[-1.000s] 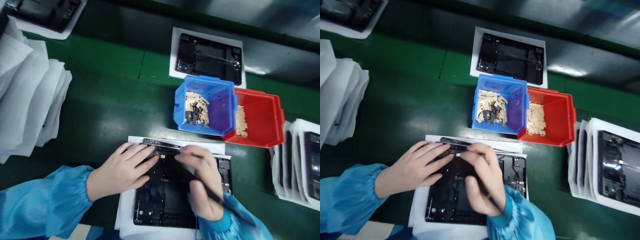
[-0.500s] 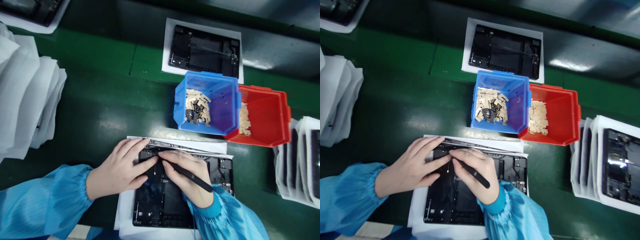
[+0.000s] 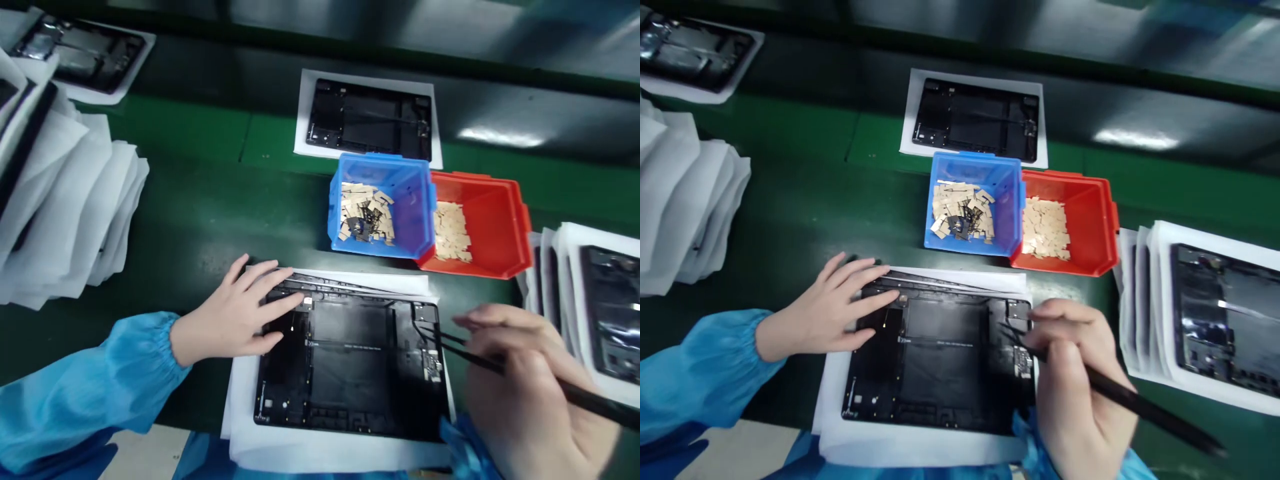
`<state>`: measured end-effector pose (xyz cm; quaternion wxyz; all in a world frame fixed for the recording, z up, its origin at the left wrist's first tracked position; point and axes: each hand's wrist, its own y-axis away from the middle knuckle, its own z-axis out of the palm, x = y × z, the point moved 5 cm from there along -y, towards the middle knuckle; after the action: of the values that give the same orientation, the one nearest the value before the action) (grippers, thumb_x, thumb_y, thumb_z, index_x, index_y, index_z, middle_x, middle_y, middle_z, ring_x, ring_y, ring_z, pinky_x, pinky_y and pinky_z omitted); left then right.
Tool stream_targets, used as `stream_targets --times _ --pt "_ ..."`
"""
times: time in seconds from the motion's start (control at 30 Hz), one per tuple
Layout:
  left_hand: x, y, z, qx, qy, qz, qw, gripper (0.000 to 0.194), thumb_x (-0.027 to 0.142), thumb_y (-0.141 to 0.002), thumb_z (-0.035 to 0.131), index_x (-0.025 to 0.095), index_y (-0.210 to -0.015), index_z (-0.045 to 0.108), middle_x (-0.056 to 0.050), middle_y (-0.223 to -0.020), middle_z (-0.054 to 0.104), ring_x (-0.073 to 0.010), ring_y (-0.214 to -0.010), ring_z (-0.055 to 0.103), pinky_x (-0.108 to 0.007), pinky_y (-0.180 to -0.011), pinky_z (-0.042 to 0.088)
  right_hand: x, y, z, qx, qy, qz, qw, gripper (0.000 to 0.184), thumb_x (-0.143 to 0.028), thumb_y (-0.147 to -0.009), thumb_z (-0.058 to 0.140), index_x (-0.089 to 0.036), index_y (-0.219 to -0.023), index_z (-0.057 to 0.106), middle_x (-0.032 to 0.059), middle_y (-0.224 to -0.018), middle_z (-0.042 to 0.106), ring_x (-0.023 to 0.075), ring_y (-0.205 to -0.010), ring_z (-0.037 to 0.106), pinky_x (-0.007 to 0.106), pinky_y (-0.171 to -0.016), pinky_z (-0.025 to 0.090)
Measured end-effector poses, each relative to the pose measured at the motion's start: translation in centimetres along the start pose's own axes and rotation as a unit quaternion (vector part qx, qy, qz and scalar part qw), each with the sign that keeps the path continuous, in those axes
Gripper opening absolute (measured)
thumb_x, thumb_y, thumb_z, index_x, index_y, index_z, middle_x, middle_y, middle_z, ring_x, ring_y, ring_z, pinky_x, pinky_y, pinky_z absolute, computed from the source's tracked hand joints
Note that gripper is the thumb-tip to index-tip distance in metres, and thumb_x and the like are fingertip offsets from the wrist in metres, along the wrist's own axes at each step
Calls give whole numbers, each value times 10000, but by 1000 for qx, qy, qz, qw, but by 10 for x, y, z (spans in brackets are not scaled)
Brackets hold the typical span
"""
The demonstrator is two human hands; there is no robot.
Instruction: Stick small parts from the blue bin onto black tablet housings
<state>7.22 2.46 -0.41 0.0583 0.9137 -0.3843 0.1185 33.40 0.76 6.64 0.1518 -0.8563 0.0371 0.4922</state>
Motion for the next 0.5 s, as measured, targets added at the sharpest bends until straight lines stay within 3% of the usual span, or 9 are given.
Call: stream_targets --times 0.1,0.2,0.3,0.4,0.5 --pt "0 -7 -2 -9 -12 16 1000 470 456 -856 468 341 -1310 429 -108 -1416 356 -348 -1296 295 -634 -1009 175 23 -3 -20 -20 12 41 999 222 -332 -860 496 -216 -670 500 44 -865 569 211 -790 552 368 -746 421" --pt "6 -12 -3 15 -10 41 999 467 431 -855 492 359 -1312 423 -96 -1412 369 -327 -1286 323 -611 -1022 184 49 -7 -29 -62 106 75 990 154 -358 -869 477 -224 -889 550 18 -761 568 191 -685 552 337 -671 439" --pt "14 -11 -2 71 -24 57 996 419 425 -840 526 368 -1253 489 -57 -1368 443 -302 -1257 377 -589 -1059 130 73 -12 -31 -110 187 71 974 271 -369 -867 458 -205 -1047 579 54 -869 608 217 -802 584 354 -757 452" --pt "15 -7 0 82 -41 44 995 381 434 -827 537 356 -1200 541 -34 -1344 478 -302 -1242 403 -583 -1076 108 90 -18 -28 -144 204 45 967 305 -391 -868 465 -189 -1046 608 83 -961 615 237 -909 587 376 -840 441" --pt "19 -7 -4 48 -69 51 995 365 366 -839 529 333 -1202 542 -58 -1359 456 -319 -1256 387 -599 -1058 165 97 -24 -22 -174 185 18 967 235 -374 -866 492 -189 -927 624 68 -879 612 222 -837 593 364 -782 462"
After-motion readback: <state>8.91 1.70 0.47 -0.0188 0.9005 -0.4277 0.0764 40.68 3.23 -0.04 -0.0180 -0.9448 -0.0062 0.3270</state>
